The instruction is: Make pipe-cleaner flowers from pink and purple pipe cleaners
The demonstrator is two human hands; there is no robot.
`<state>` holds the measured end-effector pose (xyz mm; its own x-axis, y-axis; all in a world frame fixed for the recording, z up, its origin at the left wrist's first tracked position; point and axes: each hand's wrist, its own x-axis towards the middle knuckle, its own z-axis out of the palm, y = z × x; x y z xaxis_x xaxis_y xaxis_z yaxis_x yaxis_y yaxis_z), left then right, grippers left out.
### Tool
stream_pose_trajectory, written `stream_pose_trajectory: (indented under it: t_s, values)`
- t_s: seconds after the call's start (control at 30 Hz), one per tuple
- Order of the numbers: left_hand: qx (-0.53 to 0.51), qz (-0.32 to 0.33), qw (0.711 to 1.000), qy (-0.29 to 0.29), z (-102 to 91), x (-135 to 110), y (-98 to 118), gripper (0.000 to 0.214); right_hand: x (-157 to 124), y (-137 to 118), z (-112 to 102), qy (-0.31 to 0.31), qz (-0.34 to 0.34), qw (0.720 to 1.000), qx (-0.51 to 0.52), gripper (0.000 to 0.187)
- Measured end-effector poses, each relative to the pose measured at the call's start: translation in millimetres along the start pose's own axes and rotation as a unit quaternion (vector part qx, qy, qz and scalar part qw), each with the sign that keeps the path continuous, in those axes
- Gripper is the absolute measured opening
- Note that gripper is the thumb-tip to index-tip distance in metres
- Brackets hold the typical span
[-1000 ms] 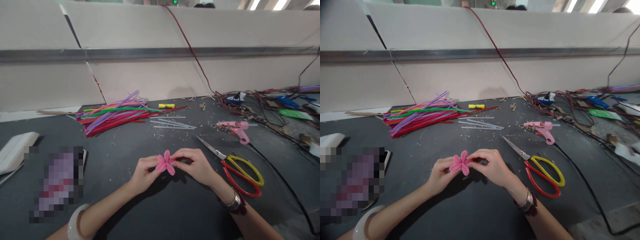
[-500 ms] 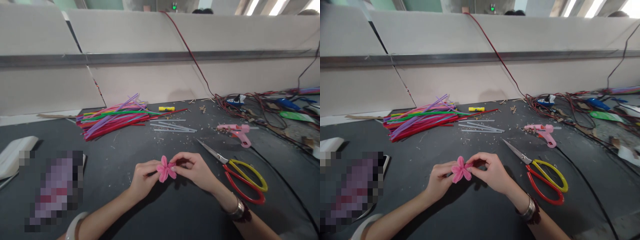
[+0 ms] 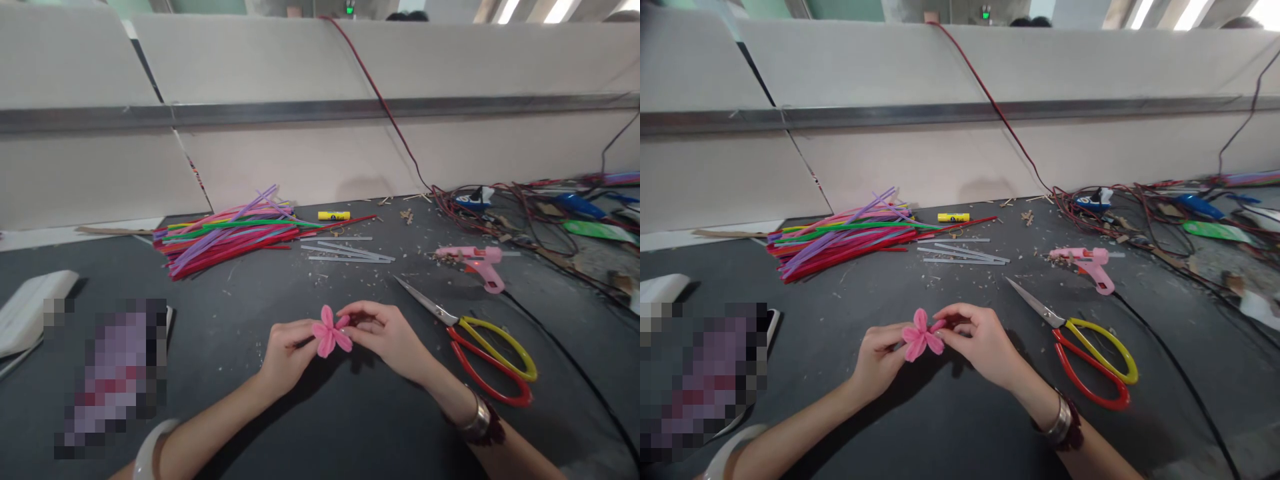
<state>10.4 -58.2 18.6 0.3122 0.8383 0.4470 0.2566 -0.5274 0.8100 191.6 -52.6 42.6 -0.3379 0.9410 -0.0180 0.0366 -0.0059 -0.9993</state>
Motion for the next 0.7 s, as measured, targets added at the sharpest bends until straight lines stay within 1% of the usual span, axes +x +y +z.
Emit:
stream_pose_trajectory:
  t_s: [0.07, 0.13, 0.27, 0.43, 0.57, 0.7]
  values:
    - [0.002, 0.003, 1.000, 0.000, 0.1, 0.4, 0.3, 0.015, 0.6, 1.0, -0.4, -0.005, 0.003, 1.000, 0.028, 0.018]
    - [-0.002, 0.006, 1.000, -0.014, 0.3, 0.8, 0.2, 0.016, 1.0, 1.6, -0.4, 0.002, -0.004, 0.999, 0.040, 0.016]
    - [-0.011, 0.006, 0.999, -0.039, 0.6, 0.6, -1.7, 0.015, 1.5, 1.5, 0.2, 0.009, -0.004, 0.999, 0.040, 0.014]
    - [-0.010, 0.007, 0.999, -0.043, 0.7, -0.7, -3.3, 0.014, 2.6, 1.6, 0.3, 0.006, 0.014, 0.999, 0.030, 0.013]
    - [0.003, 0.018, 0.999, -0.041, 0.7, -1.3, -3.2, 0.015, 1.6, 0.6, 0.9, -0.015, 0.014, 1.000, -0.014, 0.013]
    - [0.016, 0.047, 0.998, -0.051, 0.0, -2.0, -3.7, 0.013, -1.0, -3.0, 1.0, -0.061, -0.001, 0.996, -0.064, 0.017]
